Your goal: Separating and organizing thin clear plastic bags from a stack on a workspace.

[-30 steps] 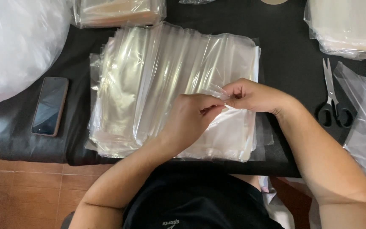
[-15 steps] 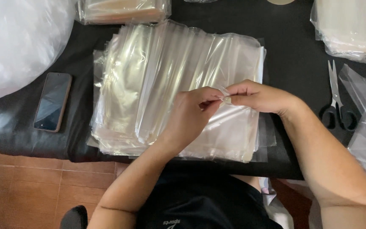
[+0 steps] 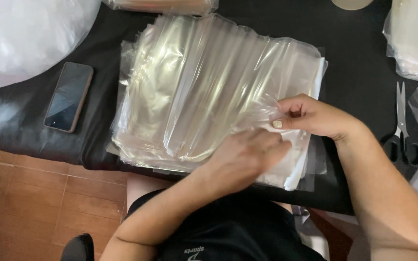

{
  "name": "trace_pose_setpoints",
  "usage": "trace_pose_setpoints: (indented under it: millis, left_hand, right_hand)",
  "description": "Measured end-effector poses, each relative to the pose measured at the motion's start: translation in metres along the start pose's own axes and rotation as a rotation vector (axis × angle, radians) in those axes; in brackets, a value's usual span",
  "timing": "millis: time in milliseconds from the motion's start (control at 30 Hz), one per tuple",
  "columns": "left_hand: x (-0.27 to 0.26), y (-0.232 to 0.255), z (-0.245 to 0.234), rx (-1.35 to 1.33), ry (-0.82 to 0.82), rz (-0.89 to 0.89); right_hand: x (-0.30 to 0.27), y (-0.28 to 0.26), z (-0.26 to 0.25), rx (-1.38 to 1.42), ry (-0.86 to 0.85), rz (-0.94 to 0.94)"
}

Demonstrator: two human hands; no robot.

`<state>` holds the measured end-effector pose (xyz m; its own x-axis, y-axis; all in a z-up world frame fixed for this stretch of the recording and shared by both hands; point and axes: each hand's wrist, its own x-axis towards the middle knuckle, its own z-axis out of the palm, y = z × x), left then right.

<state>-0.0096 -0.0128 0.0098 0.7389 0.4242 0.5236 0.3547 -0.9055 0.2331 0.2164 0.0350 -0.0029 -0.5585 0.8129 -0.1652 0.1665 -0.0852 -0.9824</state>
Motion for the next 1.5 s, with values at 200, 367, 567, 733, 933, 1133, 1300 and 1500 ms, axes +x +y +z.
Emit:
trace_pose_setpoints:
  millis: [200,367,567,733,933,1133,1300,1500]
  left_hand:
    - [-0.016,0.016,0.044,0.104,-0.066,0.180]
    - [-0.018,0.022,0.043,0.131,-0.015,0.177]
    - [-0.019,0.022,0.026,0.115,-0.031,0.191]
    - [-0.017,0.023,0.015,0.059,-0.030,0.164]
    - [-0.022,0.028,0.017,0.112,0.032,0.086]
    - [-0.015,0.004,0.017,-0.295,0.003,-0.178]
    - [-0.006,-0.013,0.013,-0.475,0.020,-0.360]
    - [0.017,-0.030,-0.004,-0.463,0.041,-0.390]
  right_hand:
    - [0.003,0.023,-0.010,-0.015,-0.009,-0.008]
    - [0.001,0.023,-0.014,0.012,-0.026,-0.017]
    - [0.002,0.015,-0.015,0.032,-0.085,0.042]
    - [0.001,0.015,-0.016,0.026,-0.114,0.108]
    - [0.001,0.015,-0.017,-0.037,-0.104,0.085]
    - [0.000,0.013,-0.016,-0.015,-0.111,0.090]
    - [0.001,0.010,-0.016,-0.014,-0.100,0.075]
    - [0.000,0.026,-0.021,-0.064,-0.016,0.028]
